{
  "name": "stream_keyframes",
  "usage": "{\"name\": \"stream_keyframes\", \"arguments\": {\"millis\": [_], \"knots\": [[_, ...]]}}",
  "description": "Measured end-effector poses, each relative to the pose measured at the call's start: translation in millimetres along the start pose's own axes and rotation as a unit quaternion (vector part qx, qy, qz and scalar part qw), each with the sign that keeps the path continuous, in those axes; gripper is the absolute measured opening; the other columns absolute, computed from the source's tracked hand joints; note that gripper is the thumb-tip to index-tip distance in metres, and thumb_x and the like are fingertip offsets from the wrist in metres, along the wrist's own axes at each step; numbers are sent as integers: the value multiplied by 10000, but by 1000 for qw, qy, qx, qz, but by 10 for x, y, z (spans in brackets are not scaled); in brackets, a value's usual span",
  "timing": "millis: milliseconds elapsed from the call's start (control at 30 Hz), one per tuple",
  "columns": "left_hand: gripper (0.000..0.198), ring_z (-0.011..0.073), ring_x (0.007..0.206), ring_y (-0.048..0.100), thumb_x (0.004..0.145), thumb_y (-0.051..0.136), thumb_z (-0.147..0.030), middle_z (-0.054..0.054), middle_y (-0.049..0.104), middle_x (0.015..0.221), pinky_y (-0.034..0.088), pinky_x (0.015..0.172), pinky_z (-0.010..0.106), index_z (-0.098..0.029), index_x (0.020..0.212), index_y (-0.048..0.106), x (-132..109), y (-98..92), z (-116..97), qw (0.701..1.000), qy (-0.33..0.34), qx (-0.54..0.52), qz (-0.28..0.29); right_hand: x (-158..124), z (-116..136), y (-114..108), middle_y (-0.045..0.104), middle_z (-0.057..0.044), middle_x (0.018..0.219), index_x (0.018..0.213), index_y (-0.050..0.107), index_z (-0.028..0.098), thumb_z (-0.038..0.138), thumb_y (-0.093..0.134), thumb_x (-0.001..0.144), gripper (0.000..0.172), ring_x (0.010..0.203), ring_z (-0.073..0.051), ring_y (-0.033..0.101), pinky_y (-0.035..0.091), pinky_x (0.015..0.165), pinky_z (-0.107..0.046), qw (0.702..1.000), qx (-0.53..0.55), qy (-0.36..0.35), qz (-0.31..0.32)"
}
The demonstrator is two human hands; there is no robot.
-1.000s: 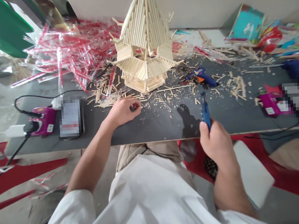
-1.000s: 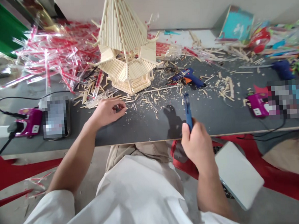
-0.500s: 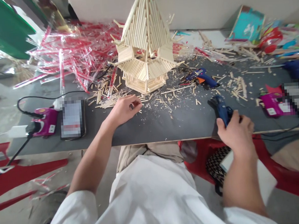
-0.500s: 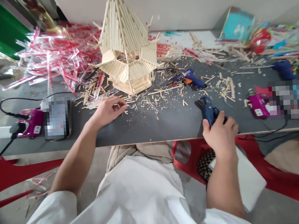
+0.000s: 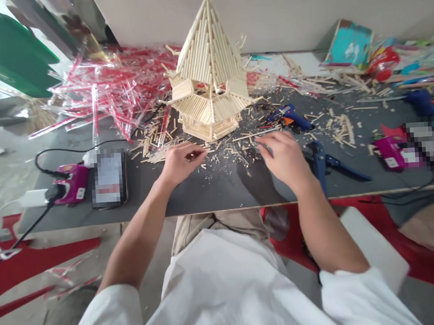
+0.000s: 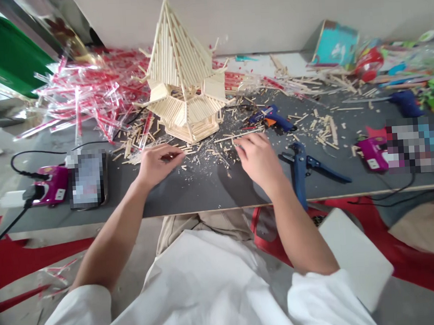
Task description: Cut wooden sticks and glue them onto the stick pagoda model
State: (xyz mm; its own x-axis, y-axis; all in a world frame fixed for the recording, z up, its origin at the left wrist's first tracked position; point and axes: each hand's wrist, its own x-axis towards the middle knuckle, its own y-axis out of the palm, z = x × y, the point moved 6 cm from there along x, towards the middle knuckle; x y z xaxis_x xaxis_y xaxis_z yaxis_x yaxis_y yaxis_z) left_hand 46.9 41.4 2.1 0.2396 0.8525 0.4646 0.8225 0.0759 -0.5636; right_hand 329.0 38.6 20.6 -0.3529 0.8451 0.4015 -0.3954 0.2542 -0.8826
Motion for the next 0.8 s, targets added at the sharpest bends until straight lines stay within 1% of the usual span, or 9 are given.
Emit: {"name": "stream_keyframes", "arguments": {"millis": [133,233,300,400,500,600,667,733,800], "knots": [[135,123,703,690,934,709,-277,31,796,865,554,661,254,-199,886,807,-2,22,2,1000,9,-1,-10,353,56,380,699,-138,1076,1071,798,183,139,552,1002,259,1109,-318,599,541,1021,-508,999,-19,-34,30],[119,121,696,687,927,717,-272,32,801,878,555,657,256,-201,902,809,0,23,13,1000,5,-8,-28,464,67,564,673,-149,1023,960,783,166,132,558,1000,231,1092,-340,587,559,977,-534,996,-48,-53,61],[110,123,699,688,920,718,-262,33,803,878,551,649,256,-202,902,809,1,22,16,999,0,-7,-41,478,98,625,659,-154,989,958,756,146,112,542,999,221,1090,-350,581,558,975,-546,994,-58,-64,74],[101,120,698,684,914,720,-247,35,796,863,538,639,248,-198,898,806,0,38,12,999,0,-11,-49,456,143,665,663,-152,1005,1018,727,140,63,511,987,231,1141,-357,563,545,1001,-542,993,-51,-81,76],[103,111,678,667,916,711,-236,33,781,833,522,635,244,-194,893,803,0,68,13,999,1,-12,-44,437,98,692,668,-153,1029,1062,718,144,43,500,974,256,1161,-356,550,533,1016,-556,994,-34,-78,66],[112,103,651,636,918,703,-238,27,760,793,506,626,241,-192,883,799,7,92,20,999,-3,-3,-42,437,16,696,642,-149,991,1013,723,154,85,516,988,220,1128,-359,558,533,997,-588,996,-23,-71,51],[117,103,647,628,917,706,-250,26,750,778,501,620,241,-188,884,799,16,98,23,999,-7,-1,-47,431,7,679,624,-152,972,976,718,146,113,521,1002,201,1093,-362,565,546,963,-583,996,-32,-72,43],[122,109,656,639,913,714,-266,31,749,782,501,613,240,-182,887,799,24,97,28,998,-18,-4,-58,414,58,637,620,-159,997,982,712,138,113,502,1015,214,1083,-359,566,554,942,-551,996,-42,-74,25],[129,116,669,655,907,723,-280,37,754,789,504,608,239,-178,882,799,29,98,33,997,-34,-10,-68,389,170,586,626,-161,1055,1029,709,142,100,476,1026,236,1102,-345,565,549,943,-507,996,-37,-85,0]]}}
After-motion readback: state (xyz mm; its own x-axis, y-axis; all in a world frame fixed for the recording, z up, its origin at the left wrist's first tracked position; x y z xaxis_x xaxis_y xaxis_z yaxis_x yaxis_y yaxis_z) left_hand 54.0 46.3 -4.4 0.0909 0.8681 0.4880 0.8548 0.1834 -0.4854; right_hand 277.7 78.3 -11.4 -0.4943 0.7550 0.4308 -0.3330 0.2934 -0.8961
